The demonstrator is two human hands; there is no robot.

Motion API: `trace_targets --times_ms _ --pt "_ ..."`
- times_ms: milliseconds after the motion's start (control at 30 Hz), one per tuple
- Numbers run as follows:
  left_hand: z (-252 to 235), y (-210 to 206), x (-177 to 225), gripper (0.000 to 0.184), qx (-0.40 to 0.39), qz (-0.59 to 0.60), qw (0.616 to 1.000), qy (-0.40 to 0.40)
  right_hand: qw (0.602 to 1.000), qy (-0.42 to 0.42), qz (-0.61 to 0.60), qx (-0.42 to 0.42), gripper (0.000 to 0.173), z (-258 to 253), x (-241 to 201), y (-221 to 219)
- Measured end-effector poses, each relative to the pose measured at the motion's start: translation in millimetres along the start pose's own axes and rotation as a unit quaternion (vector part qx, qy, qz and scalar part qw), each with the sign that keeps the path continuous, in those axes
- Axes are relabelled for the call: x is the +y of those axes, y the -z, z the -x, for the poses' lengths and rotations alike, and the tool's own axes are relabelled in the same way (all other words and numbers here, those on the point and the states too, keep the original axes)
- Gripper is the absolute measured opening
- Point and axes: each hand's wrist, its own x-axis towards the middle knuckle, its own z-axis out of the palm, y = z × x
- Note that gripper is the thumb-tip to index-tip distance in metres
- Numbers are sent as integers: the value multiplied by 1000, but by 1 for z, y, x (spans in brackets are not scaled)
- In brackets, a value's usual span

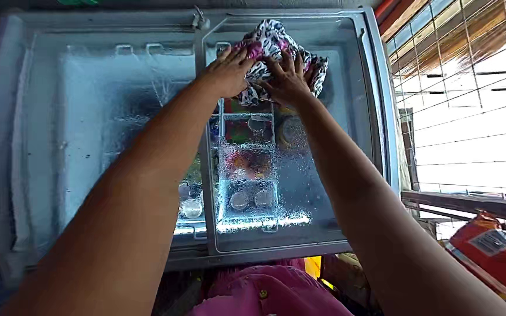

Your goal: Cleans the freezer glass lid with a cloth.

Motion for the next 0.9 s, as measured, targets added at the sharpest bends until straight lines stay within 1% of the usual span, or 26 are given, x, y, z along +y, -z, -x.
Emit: trace_targets --times_ms 100,167,333,500,667,767,900 --pt "20 -3 -4 57 -6 28 1000 13 1000 -15 13 -12 77 15 -27 -11" --pt "35 -14 -5 58 15 53 998 22 1000 -9 17 -14 77 24 -37 -17" --pt "80 -32 10 63 32 107 992 60 999 12 29 -11 76 54 -57 -32" --pt "124 -52 23 65 54 138 987 59 999 26 40 -12 75 91 -73 -47" --pt "164 -73 43 68 64 154 984 65 999 28 38 -7 73 135 -86 -62" --pt "188 -85 58 68 61 145 986 59 999 20 40 -11 73 165 -92 -72" --pt "222 -97 82 69 48 137 988 58 999 16 36 5 70 207 -99 -86"
